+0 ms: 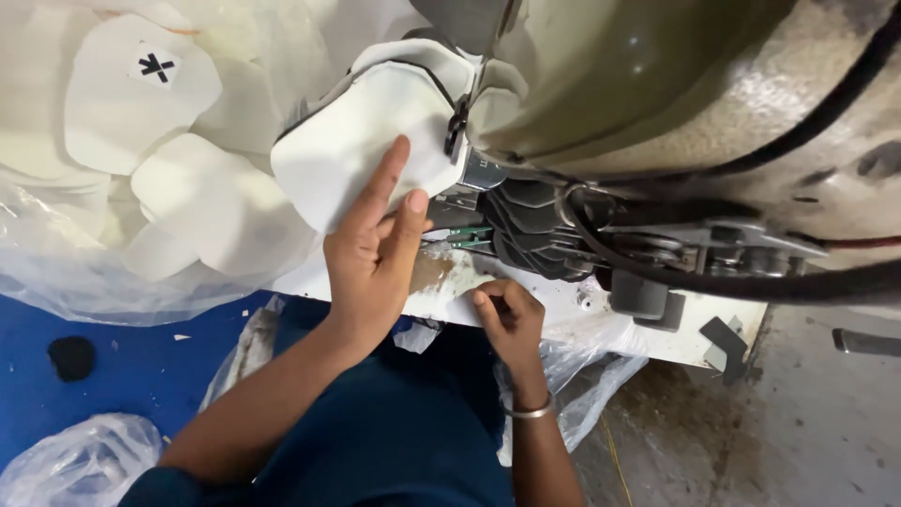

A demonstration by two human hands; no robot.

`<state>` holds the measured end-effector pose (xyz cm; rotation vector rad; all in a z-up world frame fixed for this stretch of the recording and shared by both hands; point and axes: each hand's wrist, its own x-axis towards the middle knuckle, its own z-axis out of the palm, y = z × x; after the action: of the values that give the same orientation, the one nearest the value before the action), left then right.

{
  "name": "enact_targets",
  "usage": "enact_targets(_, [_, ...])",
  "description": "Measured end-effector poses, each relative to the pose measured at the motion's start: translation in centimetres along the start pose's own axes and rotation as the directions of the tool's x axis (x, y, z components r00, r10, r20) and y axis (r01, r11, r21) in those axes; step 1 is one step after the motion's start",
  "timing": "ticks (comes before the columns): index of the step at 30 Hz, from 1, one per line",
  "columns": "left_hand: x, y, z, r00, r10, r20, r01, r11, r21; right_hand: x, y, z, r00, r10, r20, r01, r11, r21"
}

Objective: The person uses a sewing machine to stitch white and grey shoe parts together. They repeatedly pick up a white piece from a plastic bag, align it with a grey piece, and feed the assembly through the machine to sew the edges. The finished parts are placed on the table after sewing.

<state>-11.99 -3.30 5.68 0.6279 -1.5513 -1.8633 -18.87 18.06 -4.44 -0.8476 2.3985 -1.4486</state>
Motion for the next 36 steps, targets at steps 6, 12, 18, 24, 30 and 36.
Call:
enact_targets(6, [-0.5,0.4,0.7,0.997,0.069,0.02,-0.071,0.971,0.228,-0.4,0.9,-9.8,0.915,-0.196,-0.354,0.147,0.976,-0.159])
enact_targets(12, [-1.5,0.2,1.7,0.964,0.241,0.114,-0.266,0.85,0.454,6.7,-1.6,-18.0,0.358,-0.741,-0.567,-0.004,0.606,-0.795])
enact_targets(18, [-1.3,0.0,2.5,0.953,0.24,0.187,-0.302,0.805,0.511,7.7,2.3,-18.2,0.368,-0.678,-0.636,-0.071,0.662,-0.747])
enact_targets(24, [0.0,-0.2,2.4,0.937,0.3,0.177,-0.346,0.738,0.579,6.2,6.9,-18.6,0.325,-0.681,-0.656,-0.041,0.683,-0.729])
enact_targets(30, [3.3,-1.0,-0.1,0.961,0.262,0.091,-0.277,0.902,0.332,7.0,1.8,-17.8,0.354,-0.78,-0.516,-0.059,0.532,-0.845])
enact_targets(36, [2.3,0.7,-2.1,0.965,0.098,0.245,-0.139,0.978,0.156,10.8,-1.0,-9.3,0.733,-0.383,-0.562,0.23,0.917,-0.325])
